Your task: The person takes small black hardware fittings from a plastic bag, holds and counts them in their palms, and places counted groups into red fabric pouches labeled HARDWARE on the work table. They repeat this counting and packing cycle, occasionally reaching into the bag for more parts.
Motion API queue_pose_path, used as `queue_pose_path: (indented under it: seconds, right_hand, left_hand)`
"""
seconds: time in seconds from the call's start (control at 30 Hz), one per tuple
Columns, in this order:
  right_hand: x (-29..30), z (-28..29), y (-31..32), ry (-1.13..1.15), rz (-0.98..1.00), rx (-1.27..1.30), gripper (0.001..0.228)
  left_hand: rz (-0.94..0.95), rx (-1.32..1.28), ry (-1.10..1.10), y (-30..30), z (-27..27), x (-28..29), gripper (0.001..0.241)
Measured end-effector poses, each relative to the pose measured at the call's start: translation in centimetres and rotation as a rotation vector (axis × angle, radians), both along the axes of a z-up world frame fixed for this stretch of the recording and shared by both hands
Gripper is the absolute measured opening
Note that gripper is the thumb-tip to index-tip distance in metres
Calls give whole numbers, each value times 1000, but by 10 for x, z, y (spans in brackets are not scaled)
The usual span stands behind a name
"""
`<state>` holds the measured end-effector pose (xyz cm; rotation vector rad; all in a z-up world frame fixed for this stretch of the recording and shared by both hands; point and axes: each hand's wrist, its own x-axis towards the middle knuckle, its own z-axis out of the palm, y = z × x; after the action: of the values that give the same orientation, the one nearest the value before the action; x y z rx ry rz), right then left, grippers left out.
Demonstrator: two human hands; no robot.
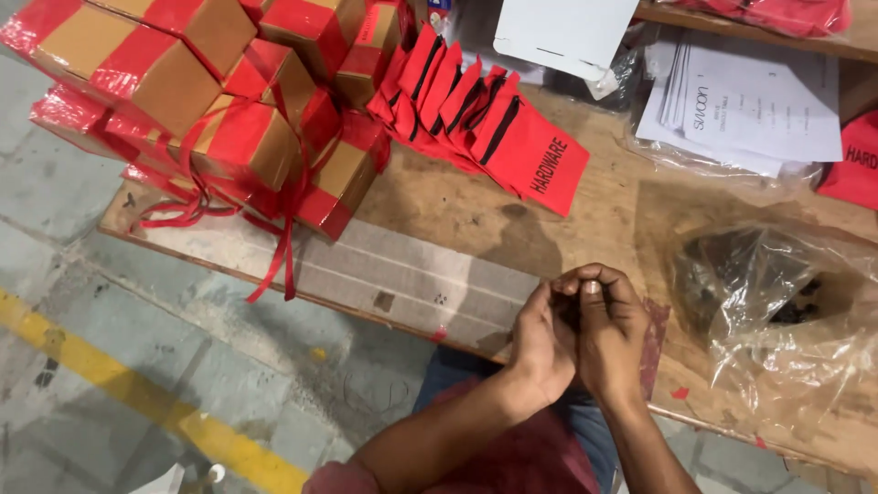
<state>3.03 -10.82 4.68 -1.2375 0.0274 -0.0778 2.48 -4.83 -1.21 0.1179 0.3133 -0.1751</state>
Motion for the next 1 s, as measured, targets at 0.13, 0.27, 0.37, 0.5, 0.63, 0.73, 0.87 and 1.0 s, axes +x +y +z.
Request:
queue_pose_path:
  seconds: [0.13, 0.27, 0.37, 0.5, 0.63, 0.73, 0.87, 1.0]
  right_hand:
    - [10, 1, -3, -36, 61, 185, 10]
    - [23, -16, -19, -23, 52, 359, 9]
    - [32, -37, -44, 1, 118, 726, 8]
    - [49, -17, -56, 183, 81, 1059, 20]
    - [39, -8, -62, 251, -36, 1135, 33]
    - [39, -7, -69, 221, -28, 1076, 38]
    - [35, -19, -76, 285, -65, 1099, 38]
    - [31, -43, -83, 250, 21, 1021, 33]
  left_hand:
    - [8, -56, -64, 4, 1, 11, 30]
    - [-16, -57, -73, 14, 16, 11, 36]
    - [-68, -106, -84, 23, 18, 4, 51]
    - [-95, -278, -250, 30, 22, 15, 61]
    - [-82, -365, -265, 31, 24, 10, 68]
    - [-79, -379, -274, 31, 29, 15, 71]
    - [-70, -456, -272, 31, 21, 16, 72]
    - [-84, -352, -308, 33, 16, 19, 65]
